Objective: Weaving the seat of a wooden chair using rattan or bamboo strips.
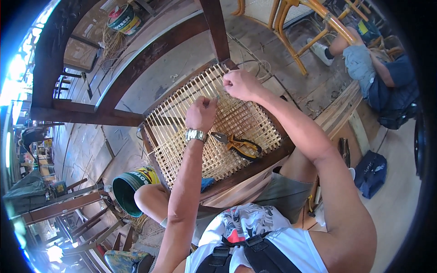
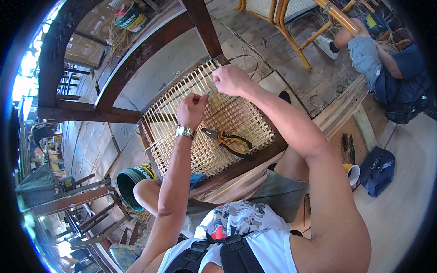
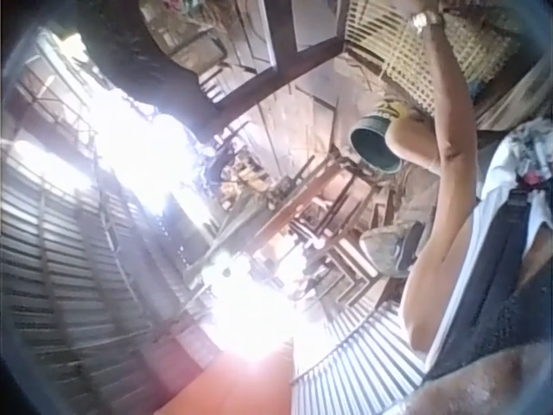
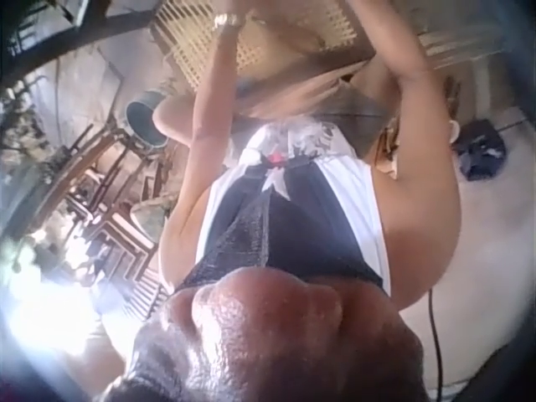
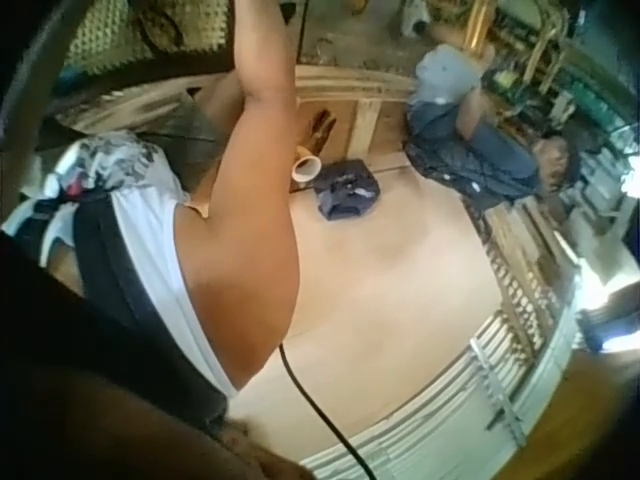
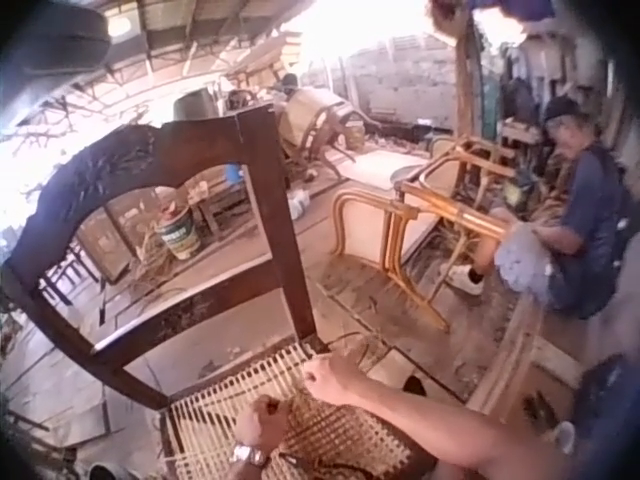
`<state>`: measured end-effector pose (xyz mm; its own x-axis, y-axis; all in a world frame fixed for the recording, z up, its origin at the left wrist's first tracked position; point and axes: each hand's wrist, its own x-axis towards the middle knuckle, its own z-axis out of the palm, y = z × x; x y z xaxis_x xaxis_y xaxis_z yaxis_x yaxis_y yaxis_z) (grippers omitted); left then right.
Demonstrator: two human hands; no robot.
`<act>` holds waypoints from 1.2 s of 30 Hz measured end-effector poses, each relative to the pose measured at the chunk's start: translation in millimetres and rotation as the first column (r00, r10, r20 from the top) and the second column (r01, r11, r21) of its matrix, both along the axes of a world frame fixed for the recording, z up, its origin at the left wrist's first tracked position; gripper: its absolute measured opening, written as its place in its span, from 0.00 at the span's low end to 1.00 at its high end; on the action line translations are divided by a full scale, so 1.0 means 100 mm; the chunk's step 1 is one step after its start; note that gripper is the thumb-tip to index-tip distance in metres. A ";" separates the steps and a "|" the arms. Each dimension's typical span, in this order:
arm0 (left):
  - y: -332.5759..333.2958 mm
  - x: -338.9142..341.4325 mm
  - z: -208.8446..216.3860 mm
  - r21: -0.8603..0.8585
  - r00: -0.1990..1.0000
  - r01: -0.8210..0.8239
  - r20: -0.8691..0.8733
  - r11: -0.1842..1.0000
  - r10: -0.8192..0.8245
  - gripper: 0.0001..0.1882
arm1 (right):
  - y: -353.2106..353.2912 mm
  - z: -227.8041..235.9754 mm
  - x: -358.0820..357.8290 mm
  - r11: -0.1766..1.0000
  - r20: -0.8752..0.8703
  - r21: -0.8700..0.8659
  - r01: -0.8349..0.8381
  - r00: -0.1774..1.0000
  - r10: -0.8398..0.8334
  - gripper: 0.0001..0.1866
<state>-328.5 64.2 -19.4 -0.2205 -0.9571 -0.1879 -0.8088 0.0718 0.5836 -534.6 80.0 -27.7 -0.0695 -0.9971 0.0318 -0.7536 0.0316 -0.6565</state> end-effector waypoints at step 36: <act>0.08 0.08 0.39 -0.101 0.936 0.095 0.348 0.990 -0.054 0.19 | 0.06 0.11 0.05 0.997 0.130 -0.003 -0.075 0.989 0.075 0.11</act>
